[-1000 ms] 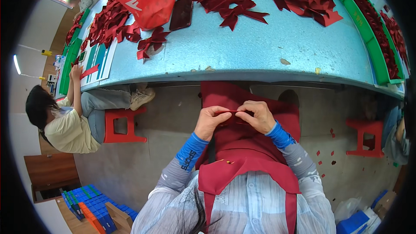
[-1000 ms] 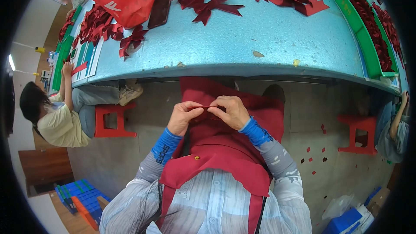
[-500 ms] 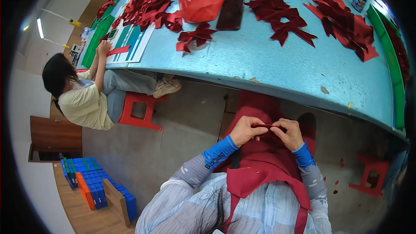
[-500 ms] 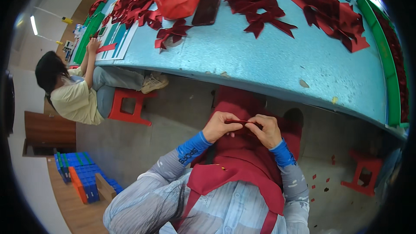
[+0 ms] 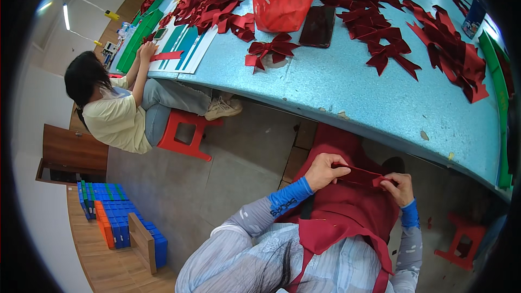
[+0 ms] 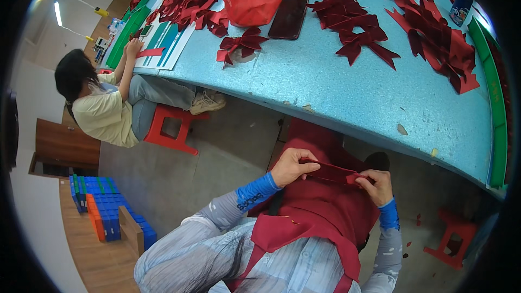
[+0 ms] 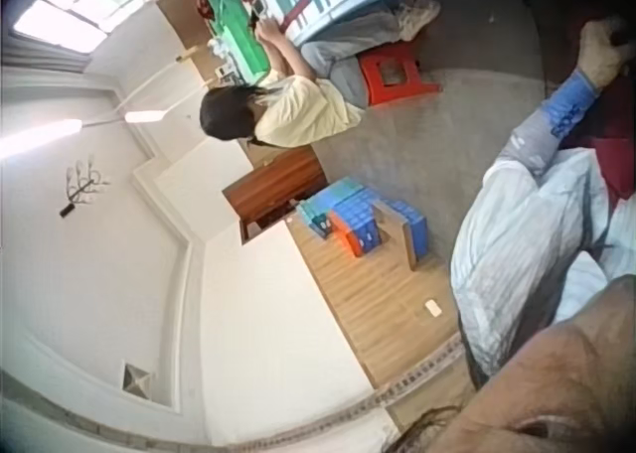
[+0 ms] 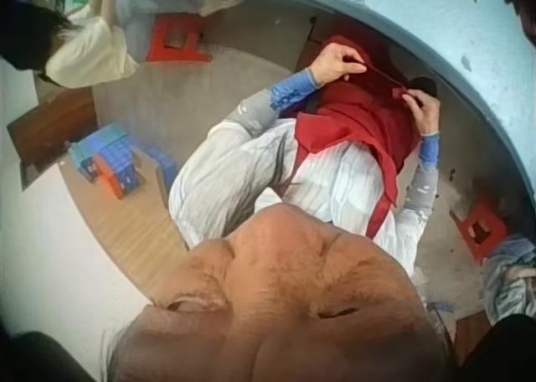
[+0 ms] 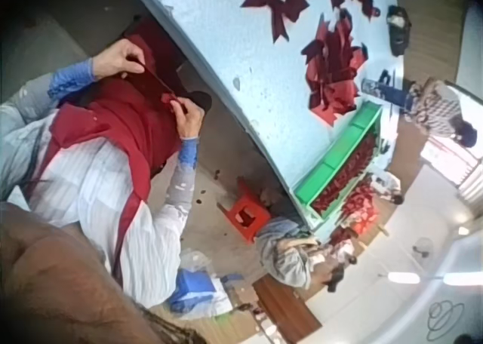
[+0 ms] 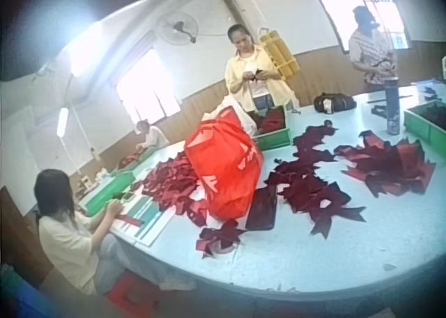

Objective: The person ties a ribbon strip into a bow by hand, places it onto the table, and then folds and ties another ribbon strip into a bow.

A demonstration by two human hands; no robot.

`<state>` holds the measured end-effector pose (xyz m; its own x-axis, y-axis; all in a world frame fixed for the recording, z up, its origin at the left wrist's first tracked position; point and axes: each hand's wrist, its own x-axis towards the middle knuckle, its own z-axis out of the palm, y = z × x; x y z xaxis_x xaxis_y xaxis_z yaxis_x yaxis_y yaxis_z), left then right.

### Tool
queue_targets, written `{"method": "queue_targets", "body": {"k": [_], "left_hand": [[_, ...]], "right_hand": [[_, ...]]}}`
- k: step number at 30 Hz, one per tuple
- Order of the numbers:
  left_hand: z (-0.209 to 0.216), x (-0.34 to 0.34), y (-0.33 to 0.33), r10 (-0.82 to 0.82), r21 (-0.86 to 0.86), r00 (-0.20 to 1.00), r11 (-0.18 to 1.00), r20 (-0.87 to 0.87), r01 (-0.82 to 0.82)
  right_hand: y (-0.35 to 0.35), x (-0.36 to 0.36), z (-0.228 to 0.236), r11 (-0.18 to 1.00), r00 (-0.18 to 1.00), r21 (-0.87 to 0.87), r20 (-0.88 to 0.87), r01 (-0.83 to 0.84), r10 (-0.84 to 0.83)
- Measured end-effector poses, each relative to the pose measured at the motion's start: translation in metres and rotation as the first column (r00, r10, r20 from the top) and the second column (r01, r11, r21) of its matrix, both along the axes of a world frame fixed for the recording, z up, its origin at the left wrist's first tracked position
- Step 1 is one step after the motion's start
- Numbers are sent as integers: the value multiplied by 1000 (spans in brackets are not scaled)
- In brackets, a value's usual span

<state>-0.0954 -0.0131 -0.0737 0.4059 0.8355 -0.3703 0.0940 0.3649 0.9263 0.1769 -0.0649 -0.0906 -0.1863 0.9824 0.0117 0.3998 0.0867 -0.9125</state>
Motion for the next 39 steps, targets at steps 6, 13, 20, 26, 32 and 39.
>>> {"method": "queue_targets", "body": {"k": [6, 13, 20, 26, 32, 39], "left_hand": [[9, 13, 1, -86, -14, 996, 996, 19, 87], [13, 25, -4, -300, 265, 944, 907, -139, 328], [25, 32, -4, -412, 468, 862, 725, -294, 506], [30, 19, 0, -350, 366, 904, 830, -244, 421], [22, 16, -4, -324, 272, 940, 899, -112, 342], [19, 16, -7, -249, 25, 968, 968, 9, 249]], "right_hand": [[-31, 61, -15, 983, 967, -158, 248, 92, -51], [-42, 62, -1, 967, 842, 195, 483, 162, -239], [-5, -43, 33, 989, 979, 26, -138, -147, 150], [-7, -62, 18, 989, 986, -41, -94, -141, 137], [-6, -63, 21, 995, 987, -16, -128, -99, 96], [-4, -63, 26, 996, 990, 13, -104, -90, 91]]}}
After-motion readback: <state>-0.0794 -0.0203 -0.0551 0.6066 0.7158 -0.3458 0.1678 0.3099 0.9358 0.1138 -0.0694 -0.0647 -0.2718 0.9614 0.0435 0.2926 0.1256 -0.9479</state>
